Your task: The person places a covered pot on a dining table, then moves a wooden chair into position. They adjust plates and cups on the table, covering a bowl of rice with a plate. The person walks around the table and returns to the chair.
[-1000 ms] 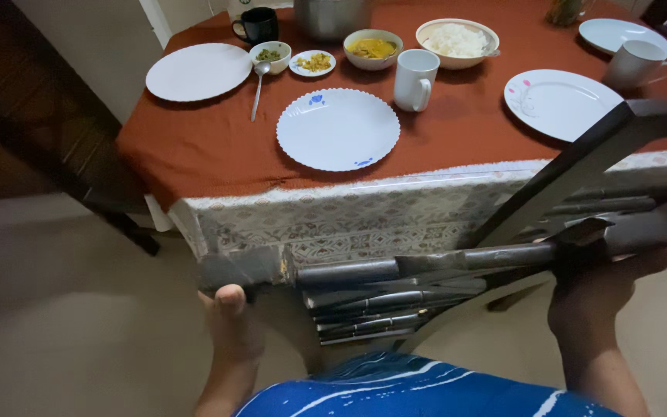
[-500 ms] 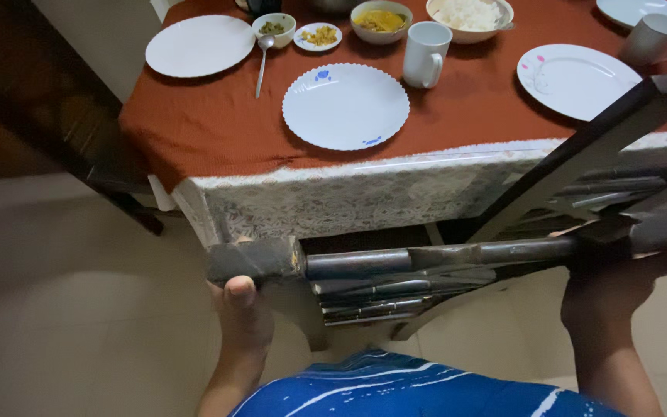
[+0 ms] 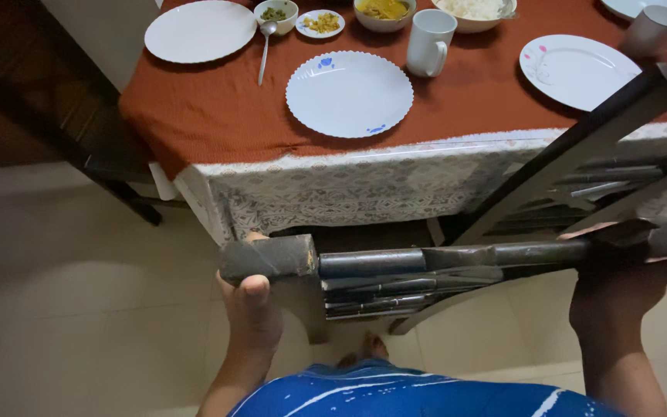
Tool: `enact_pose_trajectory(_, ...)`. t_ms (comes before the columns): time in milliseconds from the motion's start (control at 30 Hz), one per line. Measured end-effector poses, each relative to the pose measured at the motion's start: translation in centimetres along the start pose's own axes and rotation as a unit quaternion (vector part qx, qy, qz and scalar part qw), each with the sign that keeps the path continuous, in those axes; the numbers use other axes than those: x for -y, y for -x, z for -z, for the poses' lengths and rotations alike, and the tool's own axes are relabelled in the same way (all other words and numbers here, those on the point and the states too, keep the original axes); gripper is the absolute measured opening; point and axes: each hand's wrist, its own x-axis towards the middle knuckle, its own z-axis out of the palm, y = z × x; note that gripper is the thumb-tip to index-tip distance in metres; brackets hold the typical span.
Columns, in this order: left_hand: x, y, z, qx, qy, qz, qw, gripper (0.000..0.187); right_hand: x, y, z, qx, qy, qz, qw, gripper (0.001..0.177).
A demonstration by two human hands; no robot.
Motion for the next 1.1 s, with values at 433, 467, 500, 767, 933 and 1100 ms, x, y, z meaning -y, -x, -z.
enact_pose_trajectory(433,0.9,1.1,0.2,-0.015,-0.025,-0.013,0.999,0.095,0.4,0.1,0.5,0.0,-0.151,0.0,0.989,0.088)
enact_pose_trajectory(467,1.1,1.2,0.3,-0.015,-0.028,-0.01,0.999,0.096,0.8,0.3,0.2,0.019,-0.1,0.025,0.994,0.093)
enact_pose_trajectory(500,1.4,1.2,0.4,-0.01,-0.014,0.006,1.0,0.096,1.2,0.5,-0.1,0.038,-0.051,0.051,0.997,0.098)
enact_pose_trajectory(767,2.4,0.8,1.1,-0.034,-0.02,-0.007,0.999,0.107,1.8,0.1,-0.2,0.044,-0.124,-0.042,0.99,0.111)
enact_pose_trajectory(933,3.2,0.3,1.7,-0.003,0.059,0.009,0.998,0.106,4.8,0.8,-2.1,0.062,-0.091,-0.062,0.992,0.125)
enact_pose_trajectory(1100,3.4,0.3,1.6,-0.044,-0.011,-0.007,0.999,0.106,7.1,1.6,-3.4,0.072,-0.03,-0.048,0.996,0.133)
